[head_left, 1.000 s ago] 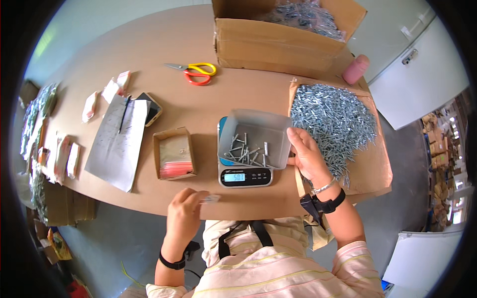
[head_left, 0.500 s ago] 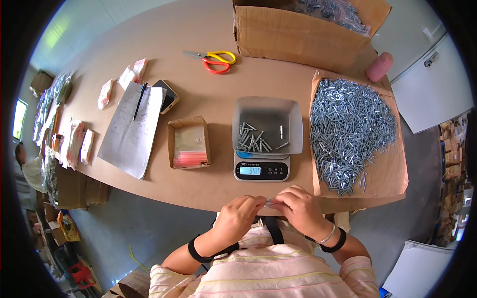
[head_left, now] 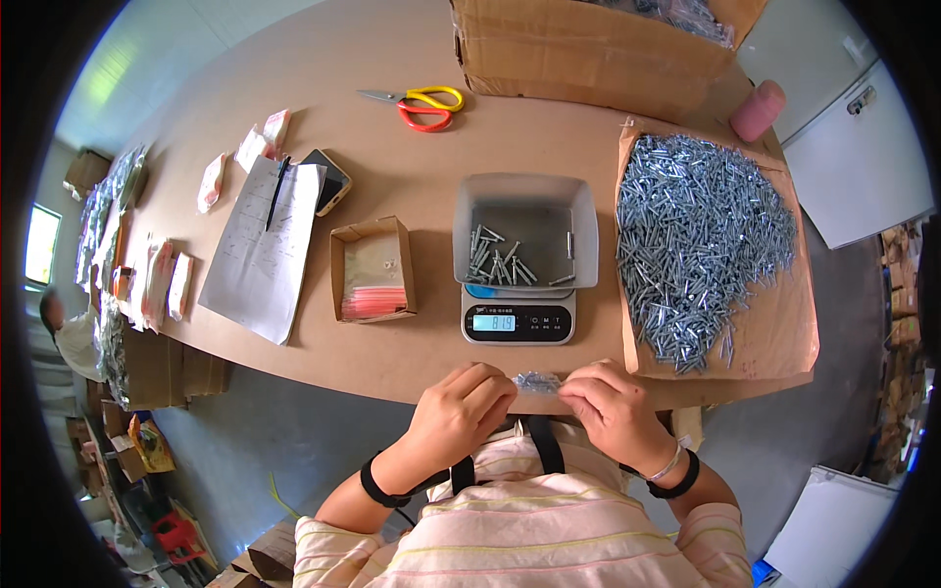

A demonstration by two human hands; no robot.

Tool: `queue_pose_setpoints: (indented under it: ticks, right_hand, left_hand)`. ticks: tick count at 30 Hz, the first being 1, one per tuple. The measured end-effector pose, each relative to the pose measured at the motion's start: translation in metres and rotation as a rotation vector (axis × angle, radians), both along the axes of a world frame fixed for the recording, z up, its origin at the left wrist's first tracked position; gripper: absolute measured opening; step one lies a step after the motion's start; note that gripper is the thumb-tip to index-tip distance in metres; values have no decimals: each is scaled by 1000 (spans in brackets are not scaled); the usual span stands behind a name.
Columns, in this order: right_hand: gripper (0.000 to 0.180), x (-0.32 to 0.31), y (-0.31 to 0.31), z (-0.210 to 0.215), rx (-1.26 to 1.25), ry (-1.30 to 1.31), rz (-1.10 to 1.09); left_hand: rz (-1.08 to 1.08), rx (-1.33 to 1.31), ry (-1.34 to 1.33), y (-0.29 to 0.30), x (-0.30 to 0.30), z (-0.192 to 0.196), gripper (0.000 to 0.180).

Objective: The recorder is weighing metal screws and brackets on a digital scale and placing them into small plastic bags.

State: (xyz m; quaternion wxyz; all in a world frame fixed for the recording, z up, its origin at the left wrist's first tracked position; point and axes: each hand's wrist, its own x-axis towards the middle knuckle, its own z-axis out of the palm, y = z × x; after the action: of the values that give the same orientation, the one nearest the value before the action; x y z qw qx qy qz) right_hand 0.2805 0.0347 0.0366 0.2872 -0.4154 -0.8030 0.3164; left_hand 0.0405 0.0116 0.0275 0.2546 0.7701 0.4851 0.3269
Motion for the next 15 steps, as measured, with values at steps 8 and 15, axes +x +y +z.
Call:
queue_pose_setpoints:
  ticks: [8,15]
  right_hand:
    - [20,-1,0,-3,73,-31,64]
    - [20,-12,2,-4,30,-56,143]
  left_hand:
    - [-82,42,8,8,9,-4,15]
    - [-131,114,-12,8,12,-10,14]
